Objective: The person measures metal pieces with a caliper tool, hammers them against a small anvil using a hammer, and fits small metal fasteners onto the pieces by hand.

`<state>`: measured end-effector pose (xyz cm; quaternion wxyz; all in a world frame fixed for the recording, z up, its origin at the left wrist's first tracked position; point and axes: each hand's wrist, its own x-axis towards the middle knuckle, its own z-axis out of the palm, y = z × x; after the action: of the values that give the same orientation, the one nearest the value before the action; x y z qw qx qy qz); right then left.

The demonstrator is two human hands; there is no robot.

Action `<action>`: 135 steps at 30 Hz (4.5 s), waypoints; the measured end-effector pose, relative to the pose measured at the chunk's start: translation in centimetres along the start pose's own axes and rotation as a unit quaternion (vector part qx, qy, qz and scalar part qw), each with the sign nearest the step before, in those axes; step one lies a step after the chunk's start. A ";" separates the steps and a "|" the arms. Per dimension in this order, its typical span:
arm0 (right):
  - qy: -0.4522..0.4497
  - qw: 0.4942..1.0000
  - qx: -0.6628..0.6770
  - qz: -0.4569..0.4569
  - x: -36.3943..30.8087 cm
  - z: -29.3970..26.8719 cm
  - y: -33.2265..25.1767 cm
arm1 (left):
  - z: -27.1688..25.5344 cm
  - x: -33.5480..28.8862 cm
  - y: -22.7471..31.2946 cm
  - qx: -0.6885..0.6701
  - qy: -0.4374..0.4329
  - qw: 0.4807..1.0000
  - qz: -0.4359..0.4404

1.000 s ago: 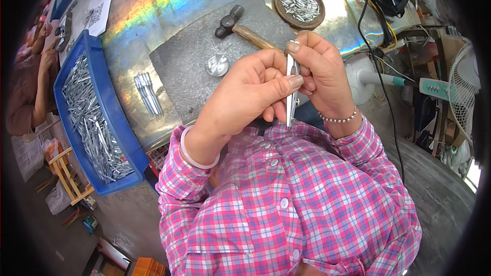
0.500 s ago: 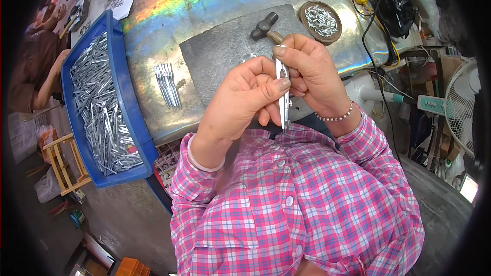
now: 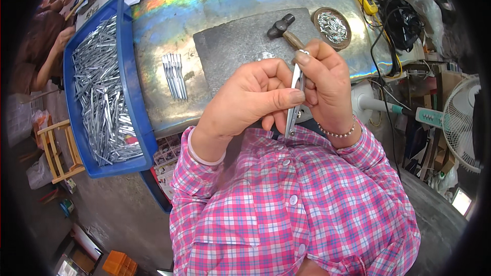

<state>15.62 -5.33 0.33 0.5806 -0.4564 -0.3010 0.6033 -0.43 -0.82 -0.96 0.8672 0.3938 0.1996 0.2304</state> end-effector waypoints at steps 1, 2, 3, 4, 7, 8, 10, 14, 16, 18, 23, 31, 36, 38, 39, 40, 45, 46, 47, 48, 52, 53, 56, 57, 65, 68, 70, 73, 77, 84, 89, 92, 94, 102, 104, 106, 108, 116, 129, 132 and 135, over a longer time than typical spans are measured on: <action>0.004 1.000 -0.005 -0.001 -0.1 0.0 0.1 | 0.0 0.0 0.0 0.001 -0.002 1.000 -0.001; 0.000 1.000 -0.005 0.002 0.0 0.0 0.1 | 0.0 0.0 -0.1 0.003 -0.005 1.000 -0.003; 0.005 1.000 -0.004 0.010 0.0 0.1 0.1 | -0.2 0.0 -0.2 0.002 -0.003 1.000 -0.002; 0.010 1.000 -0.003 0.018 0.1 0.1 0.1 | -0.4 0.0 -0.5 -0.011 -0.001 1.000 -0.003; 0.011 0.998 0.030 0.058 0.5 0.3 0.4 | -0.5 -0.1 -1.0 -0.038 0.011 0.999 0.002; 0.010 0.998 0.030 0.059 0.6 0.3 0.5 | -0.5 -0.2 -1.0 -0.051 0.021 0.998 0.008; 0.007 0.995 0.044 0.084 0.8 0.3 0.6 | -0.8 -0.1 -1.5 -0.062 0.023 0.998 0.010; -0.003 0.994 0.046 0.096 1.1 0.2 1.0 | -1.0 -0.3 -1.9 -0.087 0.023 0.996 0.019; -0.001 0.994 0.033 0.102 1.2 0.2 1.1 | -1.1 -0.4 -2.1 -0.092 0.025 0.995 0.021; -0.004 0.994 0.035 0.104 1.2 0.1 1.2 | -1.0 -0.4 -2.2 -0.096 0.027 0.995 0.023; -0.010 0.996 0.020 0.090 1.1 -0.1 1.0 | -0.6 -0.3 -2.3 -0.088 0.034 0.995 0.029; -0.025 0.990 -0.141 0.008 1.2 -5.2 -4.0 | 1.5 -2.5 -1.6 0.117 0.171 0.976 0.067; 0.048 0.877 -0.476 -0.035 4.8 -16.1 -8.4 | 0.2 -3.2 -2.9 0.265 0.352 0.871 0.218; 0.060 0.816 -0.573 -0.042 6.7 -20.2 -8.4 | -0.4 -3.2 -3.8 0.340 0.363 0.834 0.239; 0.075 0.744 -0.662 -0.046 7.7 -21.6 -7.9 | -0.7 -3.1 -4.2 0.365 0.371 0.819 0.240; 0.074 0.746 -0.660 -0.048 8.6 -22.5 -7.4 | -0.7 -2.9 -4.5 0.389 0.376 0.806 0.241; 0.106 0.692 -0.713 -0.049 11.7 -24.3 -4.9 | -0.9 -3.2 -4.6 0.490 0.361 0.776 0.165; 0.112 0.686 -0.715 -0.072 11.9 -24.4 -4.3 | -1.0 -3.3 -4.5 0.493 0.361 0.775 0.160; 0.147 0.639 -0.750 -0.089 11.5 -24.7 -4.1 | -1.0 -3.3 -4.4 0.496 0.343 0.782 0.158; 0.136 0.646 -0.746 -0.085 10.7 -23.3 -4.4 | -0.8 -3.8 -4.4 0.497 0.333 0.787 0.150; 0.100 0.821 -0.545 -0.141 4.5 -14.3 -5.9 | -1.3 -3.8 -4.1 0.475 0.307 0.816 0.120; 0.052 0.831 -0.540 -0.123 2.8 -11.7 -5.4 | -1.3 -3.8 -4.0 0.416 0.312 0.847 0.115; -0.070 0.767 -0.606 -0.197 0.0 -7.2 -2.3 | -0.2 -2.8 -3.2 0.305 0.322 0.889 0.116; -0.068 0.768 -0.605 -0.196 0.3 -6.9 -1.4 | 0.0 -2.1 -3.1 0.252 0.330 0.900 0.130; -0.013 0.695 -0.696 -0.181 0.6 -5.1 -0.2 | -0.9 -0.6 -3.5 0.289 0.308 0.892 0.163; -0.018 0.718 -0.675 -0.168 1.0 -5.7 0.0 | -0.9 -0.4 -3.5 0.302 0.302 0.888 0.173; -0.022 0.759 -0.633 -0.152 0.7 -6.0 -0.3 | -0.7 -0.8 -3.5 0.312 0.301 0.884 0.172; -0.028 0.818 -0.559 -0.133 0.3 -6.3 -0.6 | -0.5 -0.9 -3.5 0.319 0.298 0.881 0.179; -0.027 0.870 -0.477 -0.123 0.1 -6.7 -0.7 | -0.4 -0.7 -3.3 0.336 0.301 0.875 0.178; -0.033 0.896 -0.435 -0.083 -0.6 -6.6 -0.8 | -0.5 -0.8 -3.5 0.362 0.313 0.861 0.173; -0.041 0.913 -0.400 -0.067 -0.4 -6.5 -0.7 | -0.8 -0.3 -3.4 0.357 0.310 0.863 0.178; -0.040 0.921 -0.384 -0.060 -1.1 -6.0 -0.9 | -0.4 -0.8 -3.2 0.352 0.301 0.869 0.173; -0.038 0.919 -0.387 -0.061 -1.0 -5.8 -1.0 | -0.3 -0.8 -3.0 0.337 0.299 0.876 0.171; -0.046 0.920 -0.383 -0.066 -1.0 -5.3 -0.9 | -0.1 -0.8 -3.2 0.303 0.314 0.884 0.167; -0.053 0.917 -0.390 -0.068 -1.0 -5.2 -0.9 | -0.2 -0.8 -3.1 0.315 0.309 0.881 0.169; -0.052 0.917 -0.386 -0.086 -0.9 -5.3 -0.5 | -0.3 -0.6 -3.1 0.327 0.301 0.879 0.171; -0.050 0.917 -0.382 -0.105 -0.9 -5.2 -0.5 | -0.3 -0.6 -3.0 0.355 0.295 0.871 0.168; -0.058 0.918 -0.380 -0.102 -1.4 -5.1 -0.9 | 0.0 -0.6 -2.9 0.345 0.298 0.875 0.162; -0.208 0.935 -0.263 -0.113 -0.2 -2.5 -3.4 | 1.3 -0.4 -2.5 0.662 0.231 0.683 0.206; -0.246 0.871 -0.338 -0.258 1.2 -1.2 -4.4 | -0.4 -1.0 -3.8 0.570 0.198 0.767 0.217; -0.268 0.859 -0.353 -0.255 1.5 -0.1 -4.7 | 0.7 -0.7 -2.6 0.571 0.216 0.751 0.251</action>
<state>17.84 -3.25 4.19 0.4115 -0.3583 -0.7437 0.3864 0.02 -3.09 -2.43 0.3251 0.7914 0.3703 0.3617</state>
